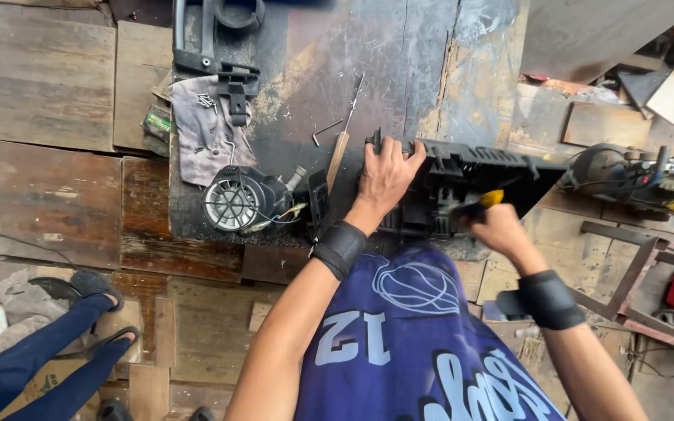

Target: The recorder is disassembling and inspecting the internal components of a high-pressure washer unit on a wooden workbench.

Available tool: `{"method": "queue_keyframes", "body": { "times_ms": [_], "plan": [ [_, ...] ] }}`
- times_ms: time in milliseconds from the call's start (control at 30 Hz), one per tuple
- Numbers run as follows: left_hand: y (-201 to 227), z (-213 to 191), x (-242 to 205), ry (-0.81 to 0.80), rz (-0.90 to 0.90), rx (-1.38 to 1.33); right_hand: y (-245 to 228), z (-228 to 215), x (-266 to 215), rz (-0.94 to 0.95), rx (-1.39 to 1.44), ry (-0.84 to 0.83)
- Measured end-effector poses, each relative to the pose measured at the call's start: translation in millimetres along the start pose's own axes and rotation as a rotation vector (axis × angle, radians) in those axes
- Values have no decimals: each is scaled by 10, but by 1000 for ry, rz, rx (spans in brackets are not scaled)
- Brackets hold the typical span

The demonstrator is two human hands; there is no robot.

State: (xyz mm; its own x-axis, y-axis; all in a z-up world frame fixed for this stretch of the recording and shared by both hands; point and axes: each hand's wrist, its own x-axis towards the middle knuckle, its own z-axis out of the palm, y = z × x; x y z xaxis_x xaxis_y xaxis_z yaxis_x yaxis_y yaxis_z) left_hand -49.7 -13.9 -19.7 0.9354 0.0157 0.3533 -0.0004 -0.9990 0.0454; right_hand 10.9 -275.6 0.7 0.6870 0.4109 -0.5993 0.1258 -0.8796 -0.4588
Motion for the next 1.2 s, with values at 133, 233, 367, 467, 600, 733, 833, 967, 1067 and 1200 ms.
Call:
{"method": "queue_keyframes", "body": {
  "times_ms": [133, 233, 367, 467, 600, 733, 833, 967, 1067, 1200],
  "plan": [
    [-4, -111, 51, -56, -21, 4, 57, -88, -132, 5, 18, 226],
    [32, -352, 213, -86, -57, -15, 119, 65, -118, -72, 40, 399],
    [234, -206, 460, -320, -31, -175, 269, 439, -35, -195, 176, 553],
    [348, -31, 617, -461, -3, -409, 274, 567, 41, -193, 210, 600],
    [512, 265, 558, -278, 118, -384, 208, 566, -82, -198, 250, 635],
    [585, 242, 504, -234, 190, -246, 117, 460, -130, -201, 382, 599],
    [617, 183, 449, -323, 200, -220, 129, 466, -22, -294, 480, 565],
    [714, 184, 313, -214, 210, -120, 462, 487, 39, -292, 475, 403],
    [689, 133, 351, -166, 223, -60, 436, 296, 76, -292, 413, 315],
    [726, 99, 379, -199, 201, -83, 436, 447, 156, -341, 479, 403]
  ]
}}
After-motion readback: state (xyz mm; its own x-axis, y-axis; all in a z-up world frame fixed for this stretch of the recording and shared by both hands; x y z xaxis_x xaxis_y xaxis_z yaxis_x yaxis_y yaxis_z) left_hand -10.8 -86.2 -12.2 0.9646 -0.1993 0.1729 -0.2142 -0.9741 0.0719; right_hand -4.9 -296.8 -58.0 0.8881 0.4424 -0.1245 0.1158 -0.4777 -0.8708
